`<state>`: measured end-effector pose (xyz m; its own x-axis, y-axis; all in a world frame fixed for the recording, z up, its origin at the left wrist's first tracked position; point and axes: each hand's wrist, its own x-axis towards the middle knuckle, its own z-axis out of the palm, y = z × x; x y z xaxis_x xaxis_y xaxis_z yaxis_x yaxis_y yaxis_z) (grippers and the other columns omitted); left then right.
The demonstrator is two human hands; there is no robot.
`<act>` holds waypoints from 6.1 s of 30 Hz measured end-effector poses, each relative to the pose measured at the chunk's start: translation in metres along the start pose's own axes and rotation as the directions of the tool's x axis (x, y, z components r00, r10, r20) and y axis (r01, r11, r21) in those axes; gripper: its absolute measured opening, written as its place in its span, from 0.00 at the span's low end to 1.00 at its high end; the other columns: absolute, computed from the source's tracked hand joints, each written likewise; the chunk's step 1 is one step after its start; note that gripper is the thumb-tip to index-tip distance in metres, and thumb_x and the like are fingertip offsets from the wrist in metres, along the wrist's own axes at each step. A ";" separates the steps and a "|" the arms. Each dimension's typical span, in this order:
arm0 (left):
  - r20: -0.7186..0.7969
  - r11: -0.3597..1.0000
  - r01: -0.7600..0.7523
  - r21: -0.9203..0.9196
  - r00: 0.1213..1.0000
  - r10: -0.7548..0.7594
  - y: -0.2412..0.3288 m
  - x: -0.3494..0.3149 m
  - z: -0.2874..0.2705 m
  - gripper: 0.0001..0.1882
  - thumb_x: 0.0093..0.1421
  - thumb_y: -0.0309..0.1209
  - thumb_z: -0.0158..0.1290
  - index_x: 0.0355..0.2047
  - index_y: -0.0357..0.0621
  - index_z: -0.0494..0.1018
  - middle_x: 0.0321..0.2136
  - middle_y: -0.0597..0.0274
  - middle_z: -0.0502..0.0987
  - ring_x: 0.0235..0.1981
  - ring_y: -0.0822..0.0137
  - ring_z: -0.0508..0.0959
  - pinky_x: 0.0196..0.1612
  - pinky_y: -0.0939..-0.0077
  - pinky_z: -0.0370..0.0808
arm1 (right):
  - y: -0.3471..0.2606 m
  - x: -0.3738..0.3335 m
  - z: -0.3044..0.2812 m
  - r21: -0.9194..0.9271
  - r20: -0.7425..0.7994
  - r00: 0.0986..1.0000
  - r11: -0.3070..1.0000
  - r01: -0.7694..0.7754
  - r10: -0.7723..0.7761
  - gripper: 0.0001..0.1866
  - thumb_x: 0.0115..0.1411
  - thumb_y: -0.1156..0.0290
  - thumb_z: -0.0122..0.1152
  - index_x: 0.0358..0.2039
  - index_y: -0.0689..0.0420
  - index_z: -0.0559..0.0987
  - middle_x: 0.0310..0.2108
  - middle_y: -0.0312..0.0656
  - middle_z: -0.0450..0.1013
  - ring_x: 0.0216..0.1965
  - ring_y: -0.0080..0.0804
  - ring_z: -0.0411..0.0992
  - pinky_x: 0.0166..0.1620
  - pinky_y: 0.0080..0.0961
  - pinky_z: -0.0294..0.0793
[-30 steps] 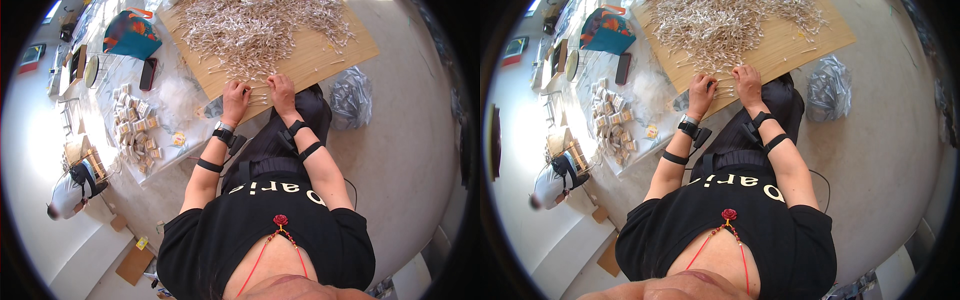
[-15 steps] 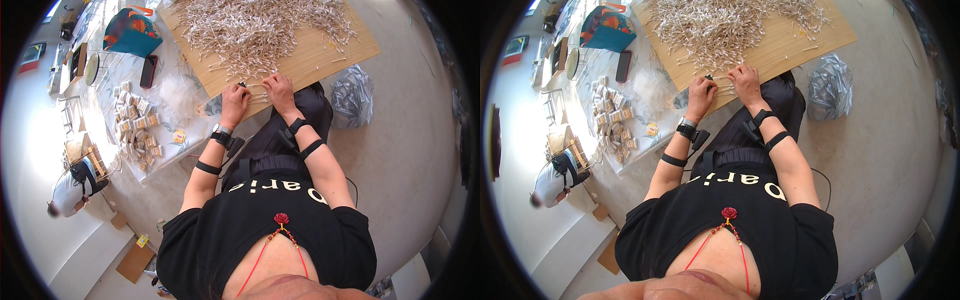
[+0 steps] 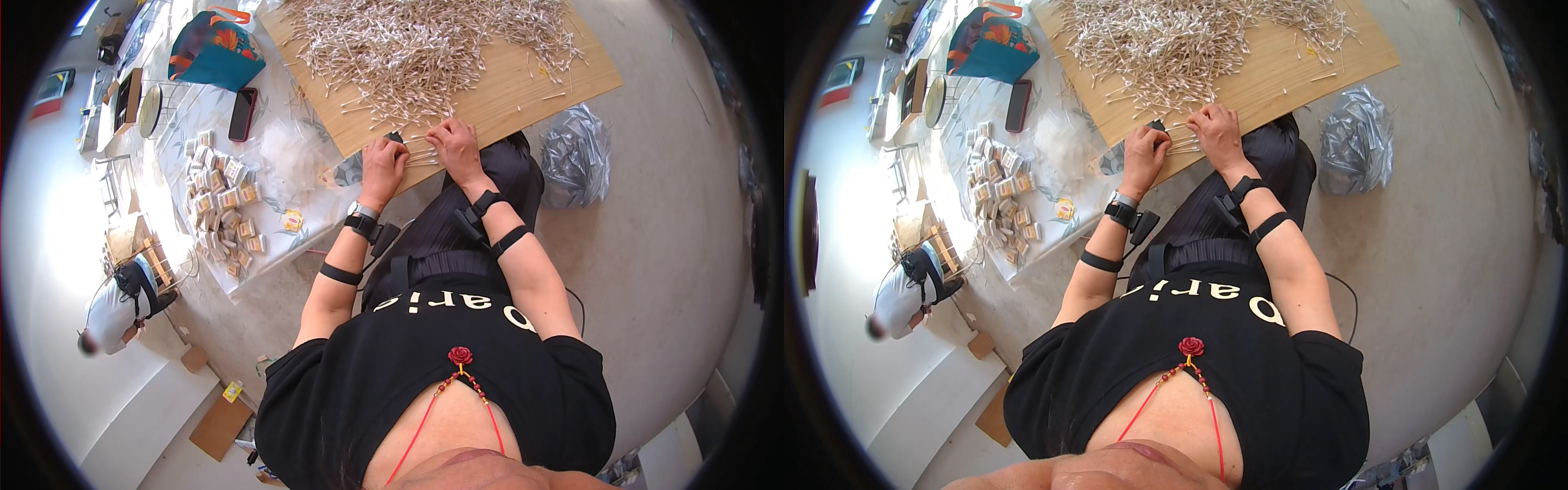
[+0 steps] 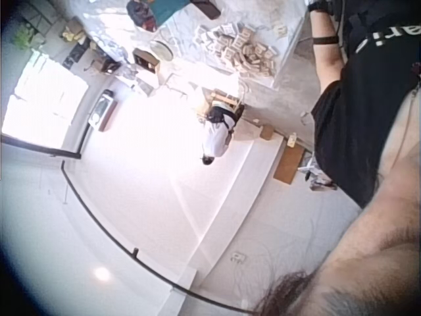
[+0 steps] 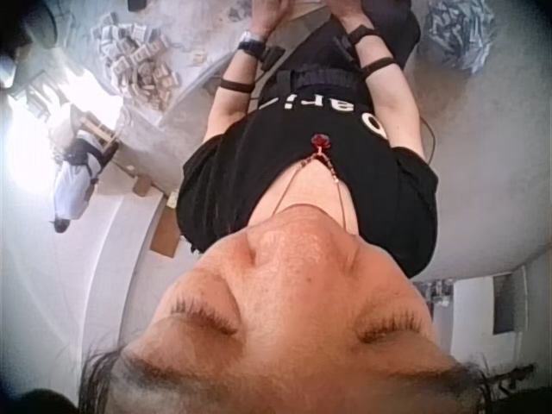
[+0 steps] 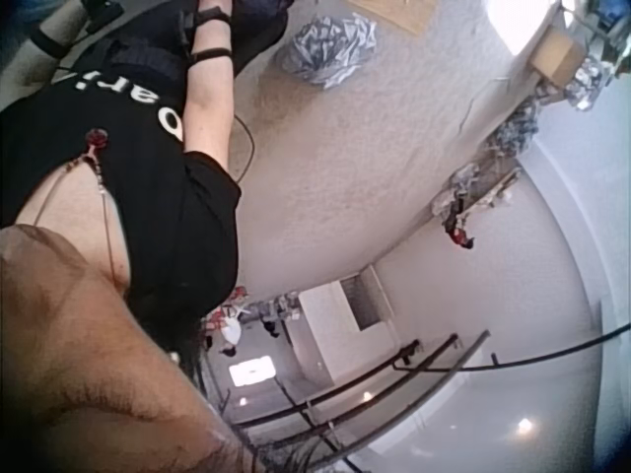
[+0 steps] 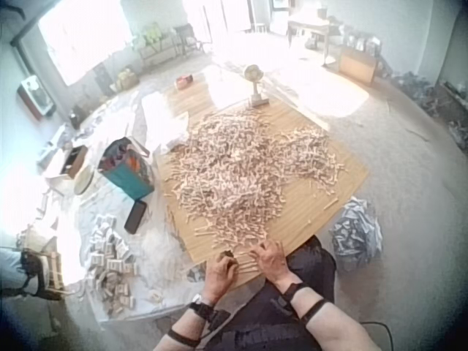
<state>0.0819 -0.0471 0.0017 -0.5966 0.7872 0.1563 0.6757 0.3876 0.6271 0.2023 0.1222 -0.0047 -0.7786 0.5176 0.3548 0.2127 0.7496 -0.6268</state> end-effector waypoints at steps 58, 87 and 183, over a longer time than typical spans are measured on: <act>-0.157 0.959 0.135 -0.249 0.971 -0.178 -0.005 0.024 -0.016 0.05 0.64 0.25 0.63 0.40 0.39 0.82 0.33 0.58 0.83 0.32 0.67 0.82 0.40 0.73 0.78 | 0.001 0.007 0.005 -0.097 -0.018 1.000 0.995 -0.019 0.017 0.15 0.58 0.66 0.73 0.46 0.50 0.81 0.42 0.36 0.77 0.48 0.39 0.75 0.51 0.39 0.70; -0.124 0.997 0.024 -0.074 0.992 -0.033 -0.008 0.015 0.002 0.06 0.60 0.23 0.63 0.38 0.42 0.83 0.32 0.57 0.80 0.32 0.57 0.80 0.40 0.65 0.76 | -0.013 0.011 0.002 0.093 0.010 0.971 0.967 0.236 -0.238 0.05 0.66 0.71 0.64 0.42 0.50 0.79 0.39 0.35 0.79 0.47 0.36 0.76 0.54 0.36 0.67; -0.058 0.999 -0.015 -0.032 0.998 0.013 0.004 0.015 -0.004 0.04 0.56 0.26 0.64 0.33 0.44 0.81 0.37 0.57 0.76 0.45 0.51 0.76 0.50 0.56 0.70 | 0.000 0.009 0.003 -0.218 -0.004 0.990 0.966 0.140 -0.144 0.07 0.58 0.71 0.64 0.36 0.45 0.84 0.39 0.28 0.78 0.50 0.31 0.73 0.58 0.41 0.61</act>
<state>0.0738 -0.0354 0.0103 -0.6116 0.7631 0.2088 0.6704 0.3598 0.6489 0.1935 0.1258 -0.0034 -0.7990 0.4055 0.4441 0.2248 0.8864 -0.4048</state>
